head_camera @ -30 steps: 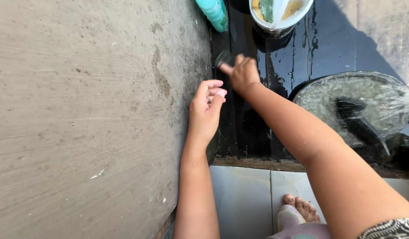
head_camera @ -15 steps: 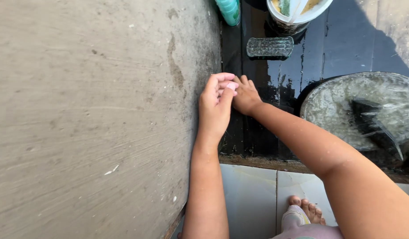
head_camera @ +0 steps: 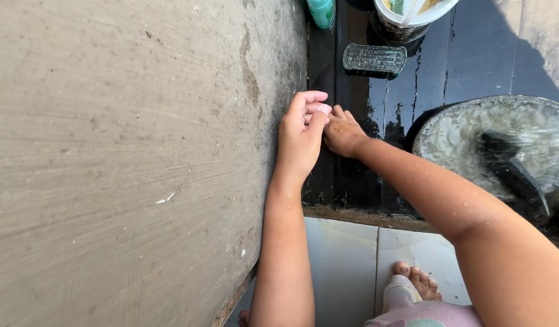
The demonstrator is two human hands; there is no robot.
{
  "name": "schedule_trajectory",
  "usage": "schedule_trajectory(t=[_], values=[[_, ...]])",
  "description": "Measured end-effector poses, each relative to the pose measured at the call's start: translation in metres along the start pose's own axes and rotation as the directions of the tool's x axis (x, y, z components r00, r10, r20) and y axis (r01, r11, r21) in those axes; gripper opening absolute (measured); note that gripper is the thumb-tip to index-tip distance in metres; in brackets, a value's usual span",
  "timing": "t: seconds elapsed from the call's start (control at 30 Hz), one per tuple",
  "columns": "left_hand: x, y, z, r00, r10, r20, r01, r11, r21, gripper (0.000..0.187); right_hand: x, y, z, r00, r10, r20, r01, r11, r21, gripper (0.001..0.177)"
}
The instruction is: Washing and scrubbing a stone mortar and kitchen utensils in an outdoor washing area.
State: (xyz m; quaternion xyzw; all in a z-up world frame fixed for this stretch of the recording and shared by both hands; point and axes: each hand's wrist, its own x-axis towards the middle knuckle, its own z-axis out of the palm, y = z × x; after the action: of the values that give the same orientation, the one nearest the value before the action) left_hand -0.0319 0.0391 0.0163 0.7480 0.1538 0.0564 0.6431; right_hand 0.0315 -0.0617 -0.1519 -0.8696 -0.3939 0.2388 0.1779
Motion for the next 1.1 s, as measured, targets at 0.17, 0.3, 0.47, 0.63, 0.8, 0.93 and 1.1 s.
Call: schedule_trajectory(t=[0.17,0.3,0.47,0.63,0.8,0.93,1.1], values=[[-0.001,0.011,0.004,0.997,-0.072,-0.002,0.072,0.997,0.028,0.022,0.001,-0.003,0.001,0.991,-0.059,0.118,0.061,0.998,-0.017,0.047],[-0.001,0.001,0.001,0.997,-0.074,-0.017,0.075,0.996,0.049,0.023,0.001,0.003,0.004,0.996,-0.077,0.05,0.077,0.997,0.01,0.042],[0.0,-0.002,0.002,1.0,0.009,-0.008,-0.008,0.994,0.105,0.023,-0.011,0.001,0.008,0.955,-0.13,-0.267,0.176,0.972,0.156,0.036],[0.001,-0.002,0.004,0.999,0.023,-0.026,-0.019,0.992,0.126,0.022,-0.02,0.033,-0.007,0.894,-0.226,-0.386,0.235,0.972,-0.025,0.03],[-0.002,-0.006,0.004,0.999,0.016,-0.035,-0.011,0.988,0.154,0.022,-0.001,0.09,-0.047,0.797,-0.046,-0.602,-0.244,0.887,-0.391,0.066],[-0.004,-0.009,0.004,0.998,0.061,-0.023,-0.057,0.988,0.143,0.021,-0.001,0.076,-0.04,0.924,0.034,-0.381,-0.249,0.809,-0.532,0.081],[-0.002,-0.018,0.0,0.996,0.084,-0.02,-0.082,0.993,0.082,0.02,-0.066,-0.024,0.025,0.988,0.033,0.149,0.057,0.825,-0.562,0.05]])
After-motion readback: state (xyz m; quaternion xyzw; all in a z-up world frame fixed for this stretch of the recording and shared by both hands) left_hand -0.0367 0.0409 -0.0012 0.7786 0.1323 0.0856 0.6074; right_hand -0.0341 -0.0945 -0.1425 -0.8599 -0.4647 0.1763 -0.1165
